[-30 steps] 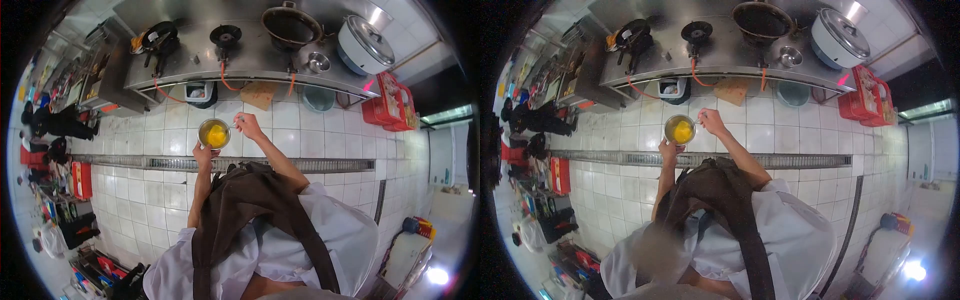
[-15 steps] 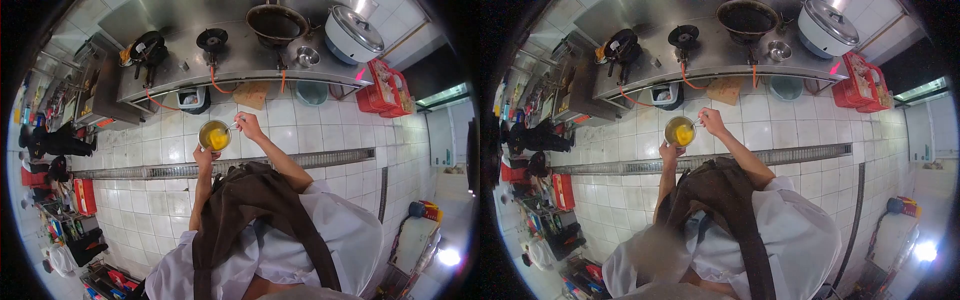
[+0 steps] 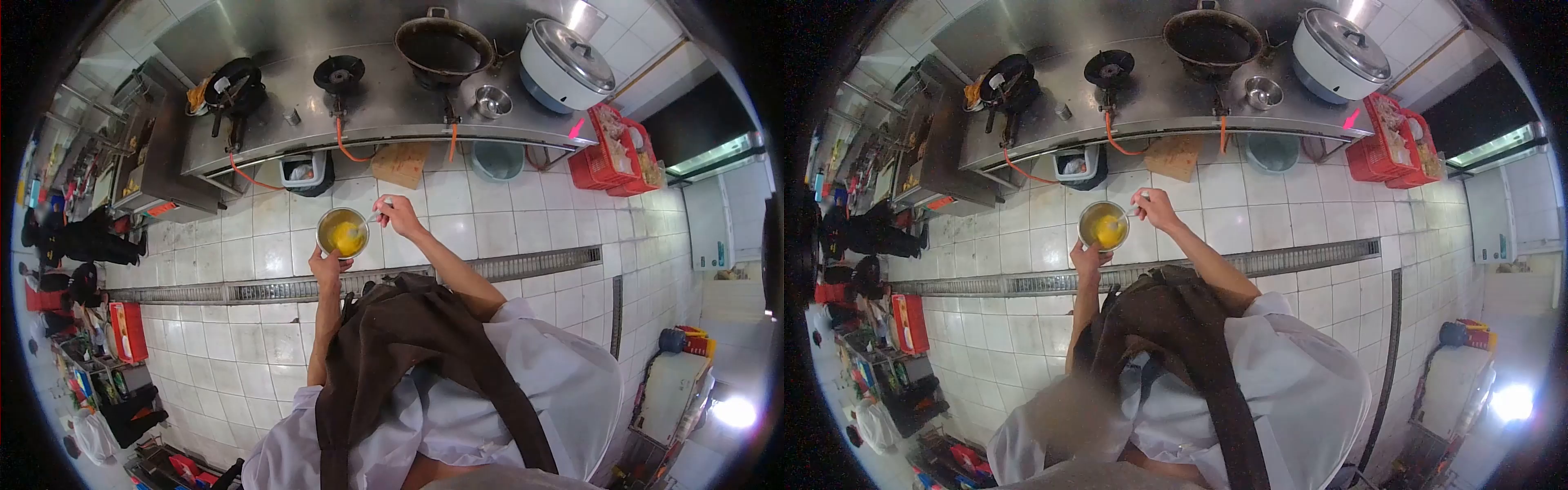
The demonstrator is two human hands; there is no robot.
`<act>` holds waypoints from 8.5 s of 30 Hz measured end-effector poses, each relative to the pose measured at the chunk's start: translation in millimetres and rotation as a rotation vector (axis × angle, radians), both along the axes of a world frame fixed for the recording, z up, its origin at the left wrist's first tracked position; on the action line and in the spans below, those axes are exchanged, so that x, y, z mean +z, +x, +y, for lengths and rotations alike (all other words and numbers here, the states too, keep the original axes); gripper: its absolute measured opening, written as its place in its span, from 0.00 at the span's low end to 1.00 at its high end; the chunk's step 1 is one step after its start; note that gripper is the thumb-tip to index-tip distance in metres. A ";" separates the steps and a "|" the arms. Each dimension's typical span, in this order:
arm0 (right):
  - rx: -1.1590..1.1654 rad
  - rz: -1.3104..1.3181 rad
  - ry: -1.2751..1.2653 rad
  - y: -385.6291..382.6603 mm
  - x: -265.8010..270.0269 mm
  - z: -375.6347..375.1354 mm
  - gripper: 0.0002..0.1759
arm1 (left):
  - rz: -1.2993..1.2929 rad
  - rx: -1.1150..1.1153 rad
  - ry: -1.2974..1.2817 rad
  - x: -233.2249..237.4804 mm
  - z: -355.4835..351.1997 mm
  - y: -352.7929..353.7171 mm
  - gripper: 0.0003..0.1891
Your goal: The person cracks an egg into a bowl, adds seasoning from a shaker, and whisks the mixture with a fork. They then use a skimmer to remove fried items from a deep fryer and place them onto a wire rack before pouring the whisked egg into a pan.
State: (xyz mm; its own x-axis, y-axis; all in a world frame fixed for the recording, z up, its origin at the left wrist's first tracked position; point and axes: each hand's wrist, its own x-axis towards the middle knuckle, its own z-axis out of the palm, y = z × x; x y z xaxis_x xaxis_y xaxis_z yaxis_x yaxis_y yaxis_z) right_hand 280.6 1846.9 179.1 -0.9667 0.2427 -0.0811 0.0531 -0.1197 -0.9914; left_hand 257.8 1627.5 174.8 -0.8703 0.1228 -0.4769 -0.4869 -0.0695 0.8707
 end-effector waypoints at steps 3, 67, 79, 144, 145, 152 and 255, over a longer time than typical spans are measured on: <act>0.049 -0.101 0.127 -2.1 -0.7 3.1 0.10 | 0.010 0.033 0.005 2.7 1.0 -0.1 0.24; -0.103 -0.404 -0.131 -102.8 -38.5 67.0 0.17 | -0.118 0.086 0.036 22.5 -29.4 -114.4 0.22; -0.673 -0.634 -0.479 -191.5 -163.3 316.8 0.19 | -0.100 0.150 -0.028 36.0 47.6 -182.4 0.19; -0.547 0.364 0.377 -273.2 141.4 450.1 0.10 | 0.063 -0.350 0.180 75.8 481.4 -388.0 0.23; -0.542 0.362 0.376 -271.8 138.4 462.0 0.10 | 0.063 -0.344 0.189 73.8 489.4 -389.0 0.23; -0.643 0.347 0.163 -260.4 123.5 522.0 0.10 | 0.060 -0.220 0.200 56.6 508.3 -390.7 0.19; -0.252 -0.009 0.165 -245.2 54.8 403.8 0.13 | -0.007 -0.050 0.027 45.7 423.7 -289.8 0.19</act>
State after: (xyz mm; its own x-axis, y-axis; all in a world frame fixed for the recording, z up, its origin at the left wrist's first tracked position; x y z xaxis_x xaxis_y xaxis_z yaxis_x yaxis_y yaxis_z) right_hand 35.4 2250.6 233.9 -0.8736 0.4857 -0.0286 0.0506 0.0323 -0.9982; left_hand -31.9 2051.2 220.5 -0.8594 0.1792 -0.4788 -0.4964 -0.0683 0.8654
